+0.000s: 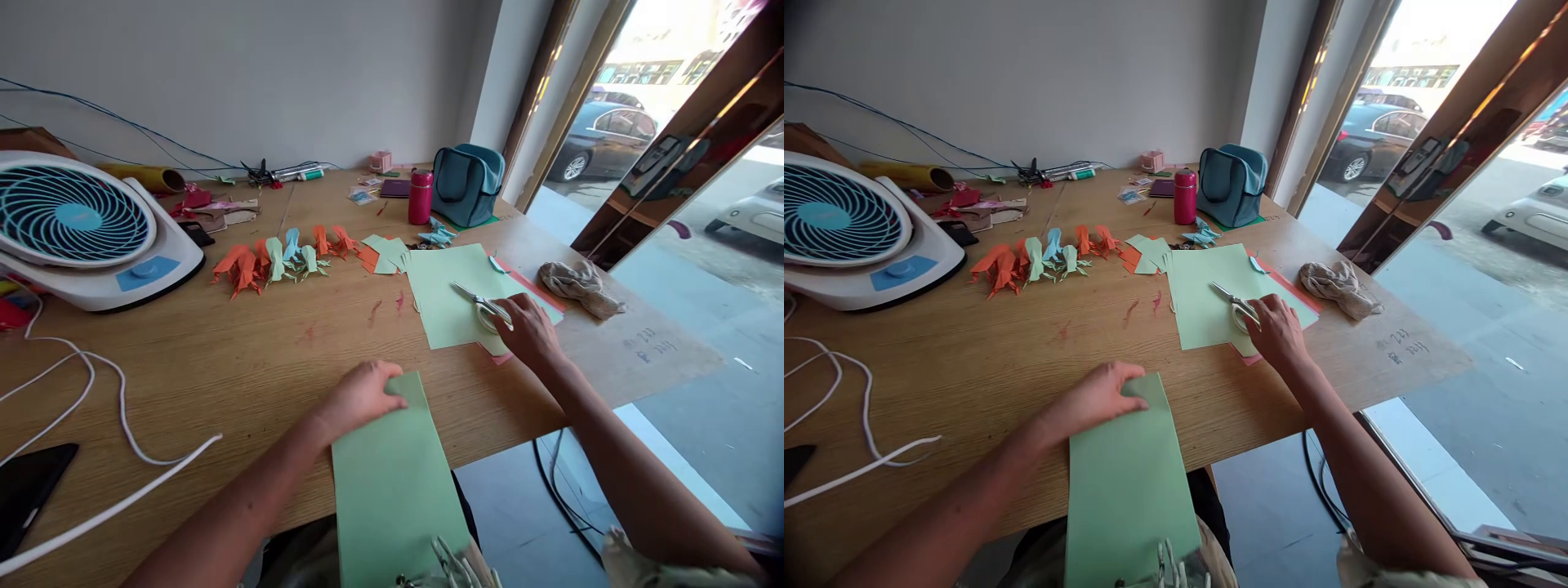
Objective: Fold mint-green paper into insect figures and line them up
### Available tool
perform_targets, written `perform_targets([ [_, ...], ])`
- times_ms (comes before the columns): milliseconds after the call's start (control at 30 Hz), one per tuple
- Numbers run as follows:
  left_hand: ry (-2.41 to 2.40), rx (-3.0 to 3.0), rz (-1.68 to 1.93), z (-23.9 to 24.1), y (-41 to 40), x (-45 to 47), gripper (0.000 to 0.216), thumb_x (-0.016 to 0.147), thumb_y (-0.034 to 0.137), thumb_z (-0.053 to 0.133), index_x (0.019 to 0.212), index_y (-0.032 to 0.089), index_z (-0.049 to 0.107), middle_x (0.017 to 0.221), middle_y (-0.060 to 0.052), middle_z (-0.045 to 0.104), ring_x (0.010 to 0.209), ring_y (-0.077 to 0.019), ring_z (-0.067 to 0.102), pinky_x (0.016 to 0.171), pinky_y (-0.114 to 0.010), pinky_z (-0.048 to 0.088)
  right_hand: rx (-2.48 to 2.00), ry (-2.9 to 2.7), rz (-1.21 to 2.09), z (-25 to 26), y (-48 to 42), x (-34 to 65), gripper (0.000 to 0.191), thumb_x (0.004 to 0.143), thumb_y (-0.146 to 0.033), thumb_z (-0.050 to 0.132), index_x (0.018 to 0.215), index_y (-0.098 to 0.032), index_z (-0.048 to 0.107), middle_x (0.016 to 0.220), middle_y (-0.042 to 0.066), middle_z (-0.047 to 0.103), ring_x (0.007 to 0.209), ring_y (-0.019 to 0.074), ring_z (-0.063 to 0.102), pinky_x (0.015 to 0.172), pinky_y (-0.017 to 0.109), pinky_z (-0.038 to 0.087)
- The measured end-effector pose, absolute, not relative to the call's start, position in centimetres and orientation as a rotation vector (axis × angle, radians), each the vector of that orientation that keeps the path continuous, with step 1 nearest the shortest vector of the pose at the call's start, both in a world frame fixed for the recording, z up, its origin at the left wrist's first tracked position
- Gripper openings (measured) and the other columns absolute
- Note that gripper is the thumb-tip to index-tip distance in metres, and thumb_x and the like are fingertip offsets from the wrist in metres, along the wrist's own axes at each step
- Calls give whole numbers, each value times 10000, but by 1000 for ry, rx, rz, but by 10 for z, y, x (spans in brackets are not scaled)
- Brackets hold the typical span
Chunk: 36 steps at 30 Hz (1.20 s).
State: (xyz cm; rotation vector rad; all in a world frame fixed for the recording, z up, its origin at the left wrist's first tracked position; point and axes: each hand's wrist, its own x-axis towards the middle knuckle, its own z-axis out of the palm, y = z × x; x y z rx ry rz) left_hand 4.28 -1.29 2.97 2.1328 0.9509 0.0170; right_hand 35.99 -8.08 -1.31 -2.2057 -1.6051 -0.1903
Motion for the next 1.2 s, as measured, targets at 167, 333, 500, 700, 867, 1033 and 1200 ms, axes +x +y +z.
perform_targets([
  [167,936,1844,224,56,47,32,390,683,450,754,940,158,715,801,-15,747,660,-218,687,520,-250,462,-1503,-1477,889,7,-87,290,466,966,-544,463,1264,-212,594,1056,84,694,890,212,650,759,335,528],
  [333,1046,1684,477,63,95,13,499,634,526,802,960,156,725,780,-32,749,627,-212,680,514,-266,482,-1623,-1547,950,13,-55,252,345,840,-540,641,804,-198,654,633,-29,552,572,132,457,510,254,332],
  [500,1033,1569,616,48,138,-12,534,596,570,826,903,146,719,765,-34,738,602,-182,642,538,-274,480,-1626,-1502,899,12,-8,251,381,834,-514,610,641,-197,524,578,-51,462,538,109,393,500,247,275],
  [700,928,1505,731,28,164,-31,554,609,592,806,911,142,690,828,-35,727,765,-167,654,728,-272,496,-1667,-1404,760,9,37,266,455,818,-624,553,641,-208,501,571,-25,527,537,136,502,515,253,376],
  [867,924,1499,690,-5,160,-28,557,667,617,745,943,138,675,844,-78,719,728,-158,651,709,-287,511,-1834,-1343,509,-6,46,289,479,815,-646,526,609,-216,478,509,-23,487,504,146,452,490,267,321],
  [1033,957,1590,748,-32,156,-18,470,678,593,710,853,160,664,780,-44,682,681,-148,593,649,-263,479,-2003,-1318,179,-15,41,310,486,820,-626,510,567,-227,393,513,-29,394,543,144,326,517,284,265],
  [1200,987,1729,780,-40,156,-16,317,723,491,667,808,187,688,746,-24,674,697,-160,569,657,-257,446,-2133,-1303,-36,-19,38,320,522,885,-602,449,523,-230,394,471,-22,364,511,148,274,510,302,231],
])
